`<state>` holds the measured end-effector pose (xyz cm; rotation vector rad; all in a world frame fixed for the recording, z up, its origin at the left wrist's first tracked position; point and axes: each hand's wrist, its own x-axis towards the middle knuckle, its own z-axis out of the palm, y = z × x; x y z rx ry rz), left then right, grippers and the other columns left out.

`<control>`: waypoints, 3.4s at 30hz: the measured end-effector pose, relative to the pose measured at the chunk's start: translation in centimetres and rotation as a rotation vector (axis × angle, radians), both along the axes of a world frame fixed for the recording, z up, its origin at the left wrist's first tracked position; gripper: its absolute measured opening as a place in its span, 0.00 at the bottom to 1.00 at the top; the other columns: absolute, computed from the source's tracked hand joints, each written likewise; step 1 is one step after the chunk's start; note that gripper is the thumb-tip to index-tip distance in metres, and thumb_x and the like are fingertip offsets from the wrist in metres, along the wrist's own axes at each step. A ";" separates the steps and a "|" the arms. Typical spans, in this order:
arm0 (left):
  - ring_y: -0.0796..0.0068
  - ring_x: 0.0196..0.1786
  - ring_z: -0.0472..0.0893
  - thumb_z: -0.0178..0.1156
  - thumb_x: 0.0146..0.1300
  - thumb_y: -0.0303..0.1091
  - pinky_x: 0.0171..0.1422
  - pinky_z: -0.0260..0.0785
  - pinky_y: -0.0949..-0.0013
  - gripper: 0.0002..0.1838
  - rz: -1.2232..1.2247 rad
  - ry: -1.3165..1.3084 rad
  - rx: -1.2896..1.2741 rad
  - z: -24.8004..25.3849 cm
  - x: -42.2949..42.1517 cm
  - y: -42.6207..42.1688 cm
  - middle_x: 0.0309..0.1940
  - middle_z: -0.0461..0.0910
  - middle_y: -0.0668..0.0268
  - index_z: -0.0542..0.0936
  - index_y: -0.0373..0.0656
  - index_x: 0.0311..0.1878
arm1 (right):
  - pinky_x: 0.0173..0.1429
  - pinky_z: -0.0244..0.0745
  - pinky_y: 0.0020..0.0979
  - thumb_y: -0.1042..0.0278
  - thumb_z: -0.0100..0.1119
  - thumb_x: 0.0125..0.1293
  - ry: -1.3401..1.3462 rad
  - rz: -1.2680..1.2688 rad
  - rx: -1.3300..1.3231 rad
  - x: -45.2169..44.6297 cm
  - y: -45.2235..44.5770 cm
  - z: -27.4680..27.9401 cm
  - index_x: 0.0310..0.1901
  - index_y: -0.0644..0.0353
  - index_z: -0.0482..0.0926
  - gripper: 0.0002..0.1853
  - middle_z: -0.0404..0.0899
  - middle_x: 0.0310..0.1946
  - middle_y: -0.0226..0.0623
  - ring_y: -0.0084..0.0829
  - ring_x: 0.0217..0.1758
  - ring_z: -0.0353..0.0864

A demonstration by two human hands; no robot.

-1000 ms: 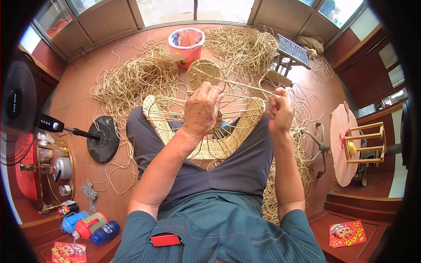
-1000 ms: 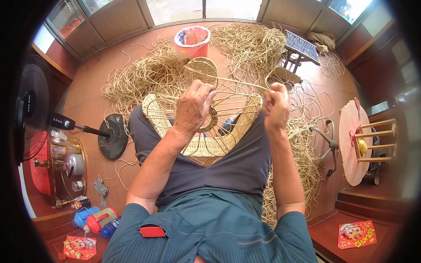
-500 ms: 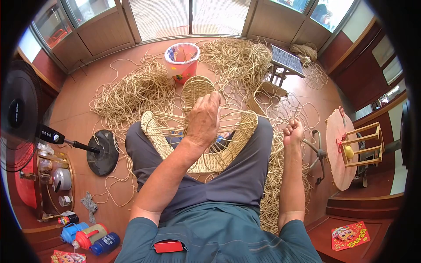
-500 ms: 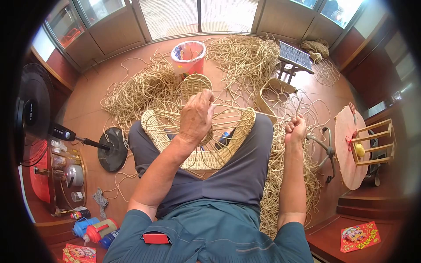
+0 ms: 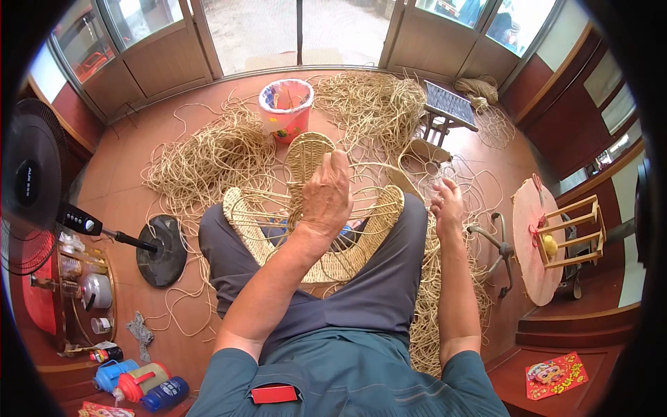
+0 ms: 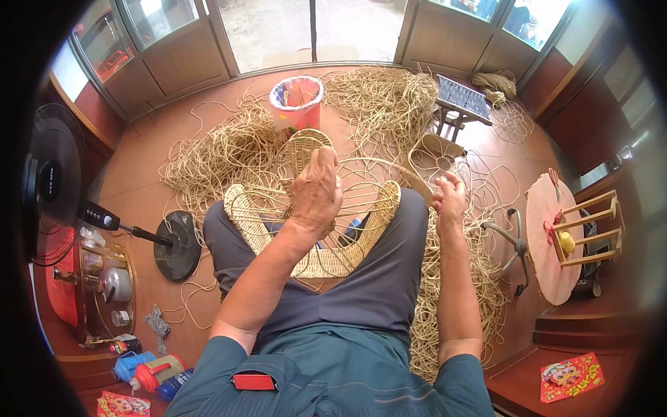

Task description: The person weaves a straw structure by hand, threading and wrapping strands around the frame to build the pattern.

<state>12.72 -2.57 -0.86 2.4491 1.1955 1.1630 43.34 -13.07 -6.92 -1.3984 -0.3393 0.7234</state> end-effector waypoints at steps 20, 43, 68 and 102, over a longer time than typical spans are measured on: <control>0.88 0.29 0.73 0.59 0.92 0.35 0.30 0.67 0.81 0.10 -0.326 -1.061 -0.901 3.0 -9.5 -3.5 0.35 0.79 0.71 0.74 0.44 0.66 | 0.67 0.75 0.44 0.65 0.79 0.71 -1.267 0.225 0.184 -20.9 3.4 5.1 0.56 0.49 0.92 0.14 0.92 0.53 0.35 0.42 0.59 0.90; 0.72 0.42 0.90 0.59 0.91 0.30 0.51 0.88 0.67 0.09 -0.409 -0.885 -0.970 8.0 -12.6 -12.8 0.45 0.92 0.54 0.73 0.39 0.64 | 0.72 0.72 0.48 0.67 0.72 0.77 -1.285 -0.014 0.095 -21.6 5.3 3.3 0.48 0.56 0.85 0.06 0.92 0.52 0.40 0.44 0.55 0.91; 0.61 0.41 0.94 0.58 0.88 0.26 0.46 0.86 0.59 0.08 -0.121 -0.462 -0.484 3.9 -5.1 -3.8 0.50 0.91 0.54 0.76 0.41 0.64 | 0.79 0.65 0.47 0.63 0.68 0.80 -1.242 0.027 0.096 -22.0 5.3 3.3 0.48 0.54 0.91 0.07 0.94 0.52 0.30 0.37 0.59 0.89; 0.54 0.38 0.90 0.63 0.84 0.34 0.42 0.83 0.53 0.05 -0.176 0.243 0.164 1.6 -5.8 -0.7 0.36 0.84 0.60 0.78 0.46 0.53 | 0.84 0.62 0.48 0.66 0.75 0.65 -1.249 0.104 0.078 -21.5 4.9 3.0 0.51 0.52 0.90 0.13 0.91 0.54 0.34 0.39 0.65 0.86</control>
